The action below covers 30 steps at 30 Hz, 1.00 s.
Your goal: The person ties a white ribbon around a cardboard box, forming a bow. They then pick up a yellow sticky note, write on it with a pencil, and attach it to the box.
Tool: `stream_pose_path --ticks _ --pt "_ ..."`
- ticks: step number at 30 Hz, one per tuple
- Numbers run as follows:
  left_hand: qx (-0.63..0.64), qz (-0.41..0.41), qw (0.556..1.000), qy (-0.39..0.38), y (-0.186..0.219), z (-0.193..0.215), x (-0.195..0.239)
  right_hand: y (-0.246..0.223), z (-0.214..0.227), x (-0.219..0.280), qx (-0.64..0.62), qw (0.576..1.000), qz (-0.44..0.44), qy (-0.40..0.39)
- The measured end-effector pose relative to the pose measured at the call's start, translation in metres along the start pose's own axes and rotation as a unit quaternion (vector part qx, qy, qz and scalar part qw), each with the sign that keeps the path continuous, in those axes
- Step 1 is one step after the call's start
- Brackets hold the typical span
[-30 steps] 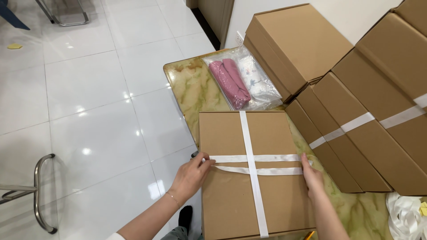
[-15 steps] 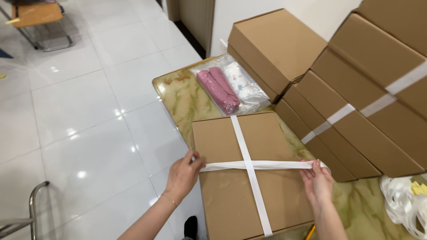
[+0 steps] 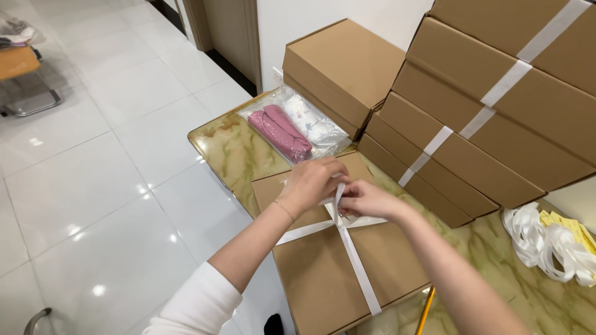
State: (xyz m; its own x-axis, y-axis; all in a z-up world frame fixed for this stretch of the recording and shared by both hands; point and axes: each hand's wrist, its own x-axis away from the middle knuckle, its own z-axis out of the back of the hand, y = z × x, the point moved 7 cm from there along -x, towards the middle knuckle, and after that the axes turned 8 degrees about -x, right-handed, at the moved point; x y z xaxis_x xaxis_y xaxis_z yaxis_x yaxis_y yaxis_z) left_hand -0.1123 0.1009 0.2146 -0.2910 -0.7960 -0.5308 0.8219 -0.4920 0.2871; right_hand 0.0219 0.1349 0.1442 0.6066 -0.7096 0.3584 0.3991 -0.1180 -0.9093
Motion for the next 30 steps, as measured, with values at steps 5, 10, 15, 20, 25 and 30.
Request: stream_pose_path --ticks 5,10,15,20,25,30 --pt "0.196 0.178 0.963 -0.042 -0.03 -0.027 0.02 -0.044 -0.003 0.037 -0.021 0.997 -0.031 -0.074" --pt "0.5 0.271 0.818 -0.079 -0.044 -0.139 0.052 -0.049 0.001 0.031 0.067 0.987 -0.04 -0.143" --pt "0.415 0.294 0.836 -0.204 -0.023 -0.119 0.066 -0.051 0.0 0.032 0.182 0.96 -0.118 -0.176" --pt "0.138 0.421 0.894 -0.073 -0.064 -0.05 0.154 -0.06 0.003 0.037 0.195 0.965 -0.114 -0.134" --pt "0.247 0.627 0.729 0.117 -0.104 -0.117 0.296 -0.045 0.011 0.035 0.172 0.971 -0.122 -0.114" --pt "0.475 0.542 0.683 0.12 -0.01 -0.09 0.253 -0.035 0.019 0.033 0.109 0.984 -0.11 -0.091"
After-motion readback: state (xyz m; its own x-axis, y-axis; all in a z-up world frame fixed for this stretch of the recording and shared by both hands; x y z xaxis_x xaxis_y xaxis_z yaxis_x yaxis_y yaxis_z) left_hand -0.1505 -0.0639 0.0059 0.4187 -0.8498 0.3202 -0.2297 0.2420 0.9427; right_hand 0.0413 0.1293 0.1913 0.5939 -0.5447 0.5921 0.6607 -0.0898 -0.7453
